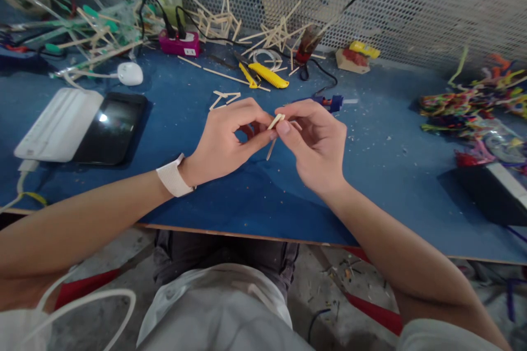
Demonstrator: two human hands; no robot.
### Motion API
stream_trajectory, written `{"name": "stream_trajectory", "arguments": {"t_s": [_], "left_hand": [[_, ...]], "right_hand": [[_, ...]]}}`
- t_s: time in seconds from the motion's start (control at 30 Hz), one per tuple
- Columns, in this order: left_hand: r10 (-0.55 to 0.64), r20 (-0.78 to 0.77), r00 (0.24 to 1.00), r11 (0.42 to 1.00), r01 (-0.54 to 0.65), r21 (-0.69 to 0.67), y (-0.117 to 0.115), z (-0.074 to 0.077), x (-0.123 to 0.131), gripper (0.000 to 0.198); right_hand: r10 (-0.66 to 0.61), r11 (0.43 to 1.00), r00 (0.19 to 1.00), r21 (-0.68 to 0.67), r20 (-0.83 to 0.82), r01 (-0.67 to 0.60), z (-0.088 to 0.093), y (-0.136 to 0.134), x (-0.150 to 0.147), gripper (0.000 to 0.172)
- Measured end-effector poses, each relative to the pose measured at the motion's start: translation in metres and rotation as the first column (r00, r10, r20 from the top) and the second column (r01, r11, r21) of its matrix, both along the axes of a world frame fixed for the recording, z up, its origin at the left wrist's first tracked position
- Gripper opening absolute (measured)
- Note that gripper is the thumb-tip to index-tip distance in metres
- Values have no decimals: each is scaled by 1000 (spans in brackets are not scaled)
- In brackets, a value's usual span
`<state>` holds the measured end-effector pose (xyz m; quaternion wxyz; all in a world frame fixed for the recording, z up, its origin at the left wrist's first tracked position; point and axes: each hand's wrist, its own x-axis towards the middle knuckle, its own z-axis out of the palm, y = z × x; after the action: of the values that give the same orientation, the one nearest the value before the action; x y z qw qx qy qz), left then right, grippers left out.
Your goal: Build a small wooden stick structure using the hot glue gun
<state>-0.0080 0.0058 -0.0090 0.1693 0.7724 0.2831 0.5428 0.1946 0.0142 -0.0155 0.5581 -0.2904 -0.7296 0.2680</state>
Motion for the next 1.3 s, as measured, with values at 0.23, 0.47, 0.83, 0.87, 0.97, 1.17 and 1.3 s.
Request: {"name": "stream_trajectory", "arguments": {"t_s": [0.23, 0.47, 0.83, 0.87, 0.97, 1.17, 1.3], "left_hand": [[10, -11, 1000, 1000, -10, -11, -2, 0, -1, 20], [-14, 10, 1000, 1000, 14, -27, -3, 1, 0, 25], [-10, 42, 999, 999, 11, -37, -1, 2, 1, 30], [-15, 47, 999, 999, 16, -32, 0, 2, 1, 28], [-32, 58, 998, 999, 33, -29, 1, 2, 0, 23], [-53, 67, 996, 998, 56, -41, 1, 3, 1, 19], [-58, 68, 996, 997, 60, -40, 2, 3, 0, 19]], "right_hand": [[-27, 1000, 999, 10, 25, 27, 0, 0, 0, 32], [19, 1000, 1000, -10, -2, -19, 1, 0, 0, 28], [5, 997, 998, -78, -56, -9, 4, -1, -2, 34], [14, 995, 996, -96, -85, -22, 4, -2, -2, 30], [38, 986, 984, -152, -176, -66, 5, -4, -3, 18], [50, 955, 975, -277, -219, -111, 7, -7, -4, 23], [77, 946, 963, -287, -259, -153, 10, -7, -3, 13]]}}
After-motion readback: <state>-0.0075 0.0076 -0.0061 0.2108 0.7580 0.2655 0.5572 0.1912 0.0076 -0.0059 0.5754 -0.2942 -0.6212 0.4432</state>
